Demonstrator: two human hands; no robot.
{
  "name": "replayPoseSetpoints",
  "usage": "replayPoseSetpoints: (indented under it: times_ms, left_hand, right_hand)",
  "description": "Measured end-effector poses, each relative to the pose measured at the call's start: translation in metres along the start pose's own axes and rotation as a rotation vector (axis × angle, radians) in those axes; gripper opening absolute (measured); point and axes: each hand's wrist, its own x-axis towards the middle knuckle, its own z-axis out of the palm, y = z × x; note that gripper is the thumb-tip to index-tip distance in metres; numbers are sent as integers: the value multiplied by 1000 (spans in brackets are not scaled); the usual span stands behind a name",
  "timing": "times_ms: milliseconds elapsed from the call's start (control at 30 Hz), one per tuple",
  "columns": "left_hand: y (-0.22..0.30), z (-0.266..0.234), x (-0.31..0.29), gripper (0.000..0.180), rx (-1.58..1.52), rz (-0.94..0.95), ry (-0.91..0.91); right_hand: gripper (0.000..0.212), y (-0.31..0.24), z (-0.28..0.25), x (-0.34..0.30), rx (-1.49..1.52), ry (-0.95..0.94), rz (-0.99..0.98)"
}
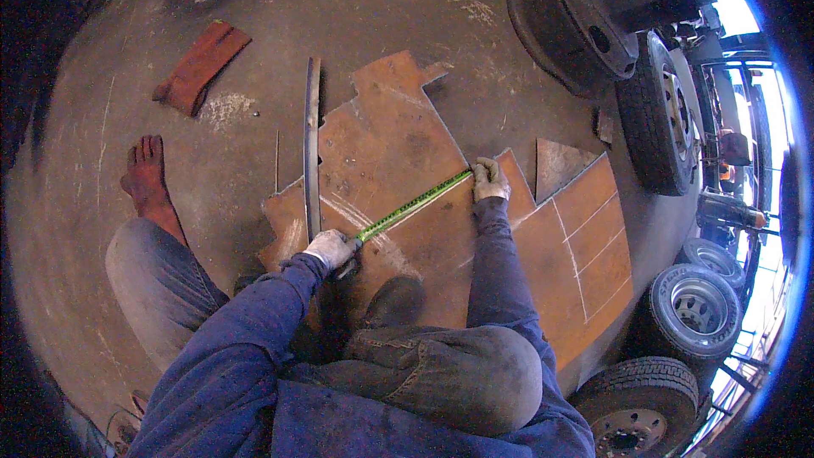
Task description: The person measures and marks a large metal sheet on the floor using a tape measure, a straight edge, and a marker. They measure various sections, draw lines, and adjust the straight edge to ensure accuracy.
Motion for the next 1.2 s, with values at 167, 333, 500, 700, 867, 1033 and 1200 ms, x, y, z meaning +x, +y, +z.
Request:
replayPoseSetpoints:
  times_ms: [167, 333, 500, 700, 867, 1033, 1200]
  left_hand:
    - [-9, 7, 0, 51, -5, 84, 65]
    - [-6, -33, -4, 32, -185, 257, 161]
    - [8, -82, -15, 29, -427, 81, -240]
    - [55, 76, -16, 18, -1864, -63, -410]
    - [95, 80, 17, 19, -2035, -51, -236]
    - [137, 98, 45, 23, -2119, -26, -137]
    - [168, 128, 80, 23, -2273, -41, -33]
  right_hand:
    - [20, -29, -7, -9, -35, -31, -11]
    - [18, -11, -9, 0, 123, -21, 35]
    - [20, -37, -5, 0, 686, -65, 287]
    - [22, -105, -4, 12, 1013, 161, 262]
    - [19, -71, -34, -19, 674, 85, 127]
    - [21, -24, -23, -47, 556, 23, 269]
    - [22, 1, -15, -44, 667, -55, 272]
